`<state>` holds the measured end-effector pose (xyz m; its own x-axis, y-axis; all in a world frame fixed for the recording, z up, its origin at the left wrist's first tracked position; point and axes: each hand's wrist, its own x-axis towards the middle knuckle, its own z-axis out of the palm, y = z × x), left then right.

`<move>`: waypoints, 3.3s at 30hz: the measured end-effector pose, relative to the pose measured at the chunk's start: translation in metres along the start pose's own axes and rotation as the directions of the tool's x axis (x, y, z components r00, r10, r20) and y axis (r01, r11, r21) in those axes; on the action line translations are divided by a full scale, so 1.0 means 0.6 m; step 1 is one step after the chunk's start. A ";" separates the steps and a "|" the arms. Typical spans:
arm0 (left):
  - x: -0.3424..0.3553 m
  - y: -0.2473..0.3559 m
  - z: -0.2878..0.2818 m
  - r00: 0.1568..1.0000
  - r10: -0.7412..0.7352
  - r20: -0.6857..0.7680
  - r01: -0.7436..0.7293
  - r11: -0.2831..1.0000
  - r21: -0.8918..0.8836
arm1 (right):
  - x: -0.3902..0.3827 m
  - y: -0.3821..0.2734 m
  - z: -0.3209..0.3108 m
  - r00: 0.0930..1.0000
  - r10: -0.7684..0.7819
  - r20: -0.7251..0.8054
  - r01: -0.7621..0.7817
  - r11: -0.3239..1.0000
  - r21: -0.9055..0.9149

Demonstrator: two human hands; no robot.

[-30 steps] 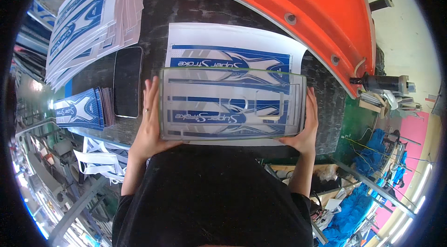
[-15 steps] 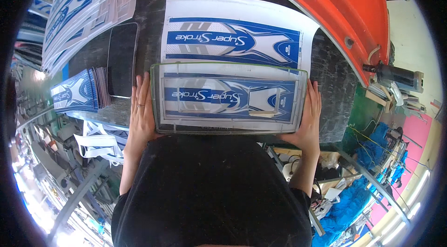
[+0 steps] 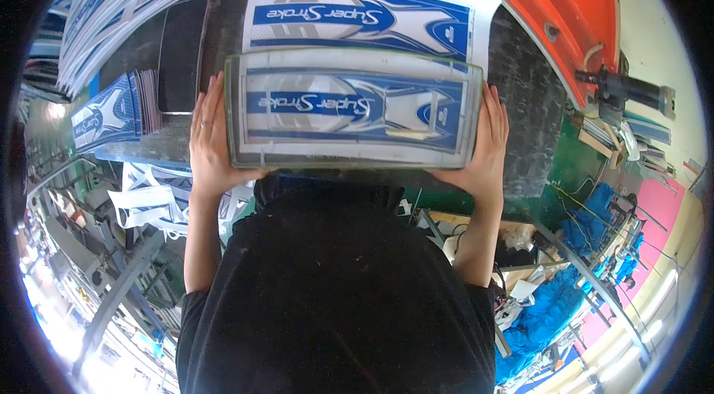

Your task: Using a manual die-cutting machine to cut printed graphic sheets.

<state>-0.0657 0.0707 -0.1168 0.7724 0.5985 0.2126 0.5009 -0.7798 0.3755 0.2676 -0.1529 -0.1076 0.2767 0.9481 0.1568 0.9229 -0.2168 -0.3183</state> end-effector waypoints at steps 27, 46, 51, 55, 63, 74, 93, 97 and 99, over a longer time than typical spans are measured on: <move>-0.011 -0.048 0.031 0.925 0.372 -0.081 -0.368 0.928 0.063 | -0.030 0.037 0.006 0.987 -0.031 -0.156 0.054 0.988 0.146; 0.128 -0.062 0.040 0.751 0.651 0.111 -0.654 0.756 -0.016 | -0.016 0.036 0.032 0.969 -0.025 -0.247 0.085 0.968 0.235; 0.142 -0.072 0.041 0.709 0.685 0.164 -0.689 0.724 -0.045 | -0.024 0.037 0.040 0.959 -0.040 -0.280 0.094 0.979 0.183; 0.138 -0.079 0.038 0.720 0.671 0.178 -0.677 0.735 -0.033 | -0.022 0.038 0.045 0.974 -0.016 -0.224 0.059 0.981 0.185; 0.133 -0.076 0.030 0.741 0.649 0.171 -0.658 0.753 -0.010 | -0.021 0.040 0.039 0.982 -0.032 -0.188 0.066 0.981 0.182; 0.089 -0.074 0.025 0.828 0.548 0.121 -0.555 0.831 0.039 | -0.020 0.036 0.026 0.979 -0.048 -0.199 0.095 0.968 0.232; 0.086 -0.074 0.012 0.863 0.495 0.103 -0.502 0.863 0.058 | -0.025 0.033 0.022 0.981 -0.033 -0.189 0.070 0.979 0.194; 0.077 -0.076 0.010 0.875 0.474 0.101 -0.481 0.875 0.062 | -0.023 0.029 0.021 0.983 -0.026 -0.180 0.063 0.977 0.203; 0.072 -0.074 0.011 0.881 0.462 0.100 -0.469 0.881 0.064 | -0.022 0.028 0.023 0.984 0.004 -0.179 0.038 0.972 0.233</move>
<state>-0.0522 0.1302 -0.1302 0.9511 0.1490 0.2705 0.1040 -0.9793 0.1737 0.2756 -0.1660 -0.1278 0.3240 0.8902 0.3203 0.8451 -0.1201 -0.5210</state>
